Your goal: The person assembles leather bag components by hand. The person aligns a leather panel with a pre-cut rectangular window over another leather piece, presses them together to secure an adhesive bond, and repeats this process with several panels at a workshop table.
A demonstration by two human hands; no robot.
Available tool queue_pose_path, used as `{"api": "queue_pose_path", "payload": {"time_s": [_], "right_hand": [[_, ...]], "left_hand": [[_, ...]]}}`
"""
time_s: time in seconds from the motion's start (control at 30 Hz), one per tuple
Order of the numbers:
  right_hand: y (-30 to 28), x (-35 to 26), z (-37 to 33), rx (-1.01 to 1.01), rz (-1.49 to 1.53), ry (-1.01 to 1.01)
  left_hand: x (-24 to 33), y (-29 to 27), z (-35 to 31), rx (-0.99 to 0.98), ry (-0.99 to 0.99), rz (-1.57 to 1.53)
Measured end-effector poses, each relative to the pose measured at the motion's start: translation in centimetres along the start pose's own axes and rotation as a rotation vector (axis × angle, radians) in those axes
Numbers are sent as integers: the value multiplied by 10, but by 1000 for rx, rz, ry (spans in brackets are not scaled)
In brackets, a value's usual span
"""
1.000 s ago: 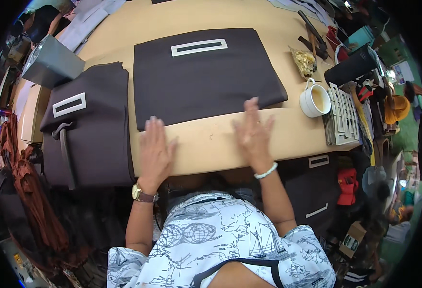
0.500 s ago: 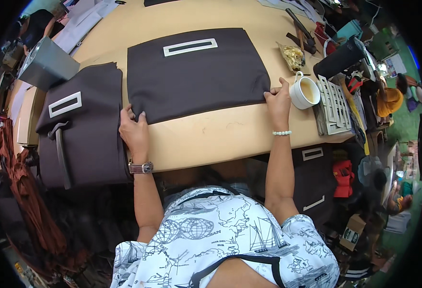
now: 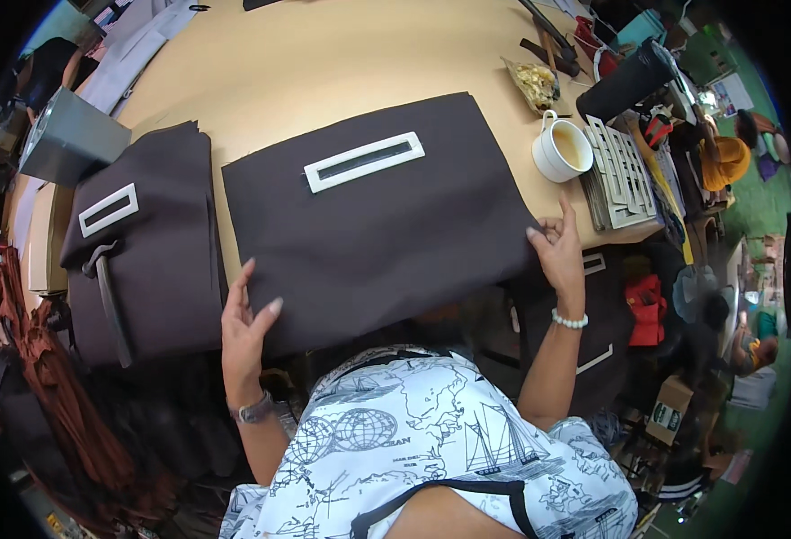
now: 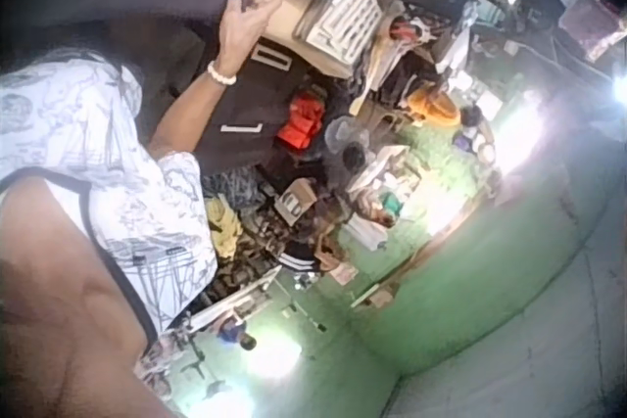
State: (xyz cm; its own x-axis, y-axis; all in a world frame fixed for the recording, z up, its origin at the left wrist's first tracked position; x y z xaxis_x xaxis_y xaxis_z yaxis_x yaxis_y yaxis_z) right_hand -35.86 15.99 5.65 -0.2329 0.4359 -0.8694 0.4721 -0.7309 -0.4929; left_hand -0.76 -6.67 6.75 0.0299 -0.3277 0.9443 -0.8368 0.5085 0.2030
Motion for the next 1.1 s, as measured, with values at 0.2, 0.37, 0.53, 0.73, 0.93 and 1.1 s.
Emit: {"api": "queue_pose_path", "payload": {"time_s": [0.2,0.37,0.53,0.73,0.93,1.1], "right_hand": [[-2,-3,-11,394,257,-58],[4,8,-49,486,552,169],[33,5,-61,529,543,172],[28,31,-74,702,849,201],[61,36,-91,637,880,115],[-26,60,-104,874,667,82]], "left_hand": [[10,1,47,19,41,114],[-4,-1,28,90,5,93],[-11,14,2,-61,-109,-35],[4,-6,43,21,73,107],[7,9,90,-49,40,67],[-3,84,77,-392,46,191]]}}
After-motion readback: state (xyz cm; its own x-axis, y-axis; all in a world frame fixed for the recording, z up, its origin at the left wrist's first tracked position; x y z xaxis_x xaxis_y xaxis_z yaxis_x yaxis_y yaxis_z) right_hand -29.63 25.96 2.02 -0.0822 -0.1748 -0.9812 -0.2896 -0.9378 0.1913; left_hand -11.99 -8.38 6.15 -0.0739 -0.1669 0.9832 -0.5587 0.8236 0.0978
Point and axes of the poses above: each hand's wrist, its own z-axis towards the middle knuckle, its own y-axis out of the palm, x = y × z, the point moved 3 cm from there along z, towards the middle knuckle, and after that the axes turned 4 degrees about -z, right-handed, at the moved point
